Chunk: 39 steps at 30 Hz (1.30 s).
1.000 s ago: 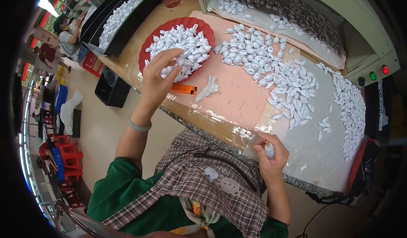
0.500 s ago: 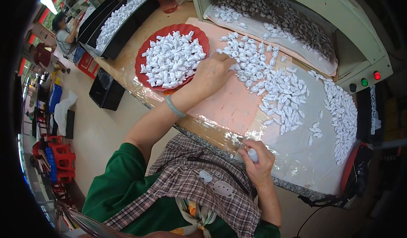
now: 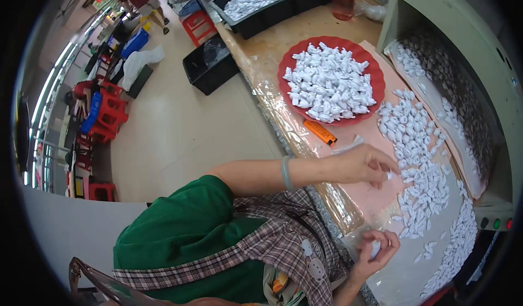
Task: Assembling small white plastic components using a glue bottle at a factory workstation.
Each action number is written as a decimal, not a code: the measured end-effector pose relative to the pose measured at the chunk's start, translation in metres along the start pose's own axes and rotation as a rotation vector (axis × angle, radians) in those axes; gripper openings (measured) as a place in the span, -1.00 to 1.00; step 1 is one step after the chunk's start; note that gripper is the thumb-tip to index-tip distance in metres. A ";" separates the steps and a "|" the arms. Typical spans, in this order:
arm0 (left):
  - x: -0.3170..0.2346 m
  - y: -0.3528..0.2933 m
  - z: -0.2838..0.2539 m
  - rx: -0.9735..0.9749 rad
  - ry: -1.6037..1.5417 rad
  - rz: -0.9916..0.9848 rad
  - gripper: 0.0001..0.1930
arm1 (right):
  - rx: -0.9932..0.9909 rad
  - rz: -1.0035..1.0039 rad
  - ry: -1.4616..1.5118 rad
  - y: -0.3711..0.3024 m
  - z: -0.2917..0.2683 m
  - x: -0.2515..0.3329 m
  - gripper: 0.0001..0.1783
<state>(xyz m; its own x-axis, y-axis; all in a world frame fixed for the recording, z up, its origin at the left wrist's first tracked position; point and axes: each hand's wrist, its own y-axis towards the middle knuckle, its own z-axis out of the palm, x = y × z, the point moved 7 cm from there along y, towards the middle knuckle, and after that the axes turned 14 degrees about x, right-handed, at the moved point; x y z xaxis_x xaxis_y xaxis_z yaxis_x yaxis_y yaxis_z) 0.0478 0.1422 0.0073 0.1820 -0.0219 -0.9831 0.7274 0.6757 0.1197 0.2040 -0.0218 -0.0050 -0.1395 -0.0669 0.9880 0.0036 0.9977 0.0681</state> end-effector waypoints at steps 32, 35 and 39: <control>0.031 -0.064 0.060 0.234 -0.829 -0.281 -0.74 | -0.294 -0.202 0.047 -0.009 -0.028 0.035 -0.46; 0.034 -0.063 0.062 0.227 -0.846 -0.254 -0.75 | -0.293 -0.167 0.079 -0.010 -0.029 0.031 -0.48; 0.031 -0.066 0.059 0.234 -0.854 -0.242 -0.75 | -0.284 -0.162 0.074 -0.007 -0.027 0.025 -0.49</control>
<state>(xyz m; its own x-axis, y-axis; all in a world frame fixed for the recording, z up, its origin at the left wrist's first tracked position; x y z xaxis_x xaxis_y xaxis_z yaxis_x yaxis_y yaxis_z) 0.0450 0.0534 -0.0233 0.3667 -0.7433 -0.5595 0.9078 0.4175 0.0402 0.2276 -0.0309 0.0227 -0.0883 -0.2352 0.9679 0.2645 0.9313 0.2504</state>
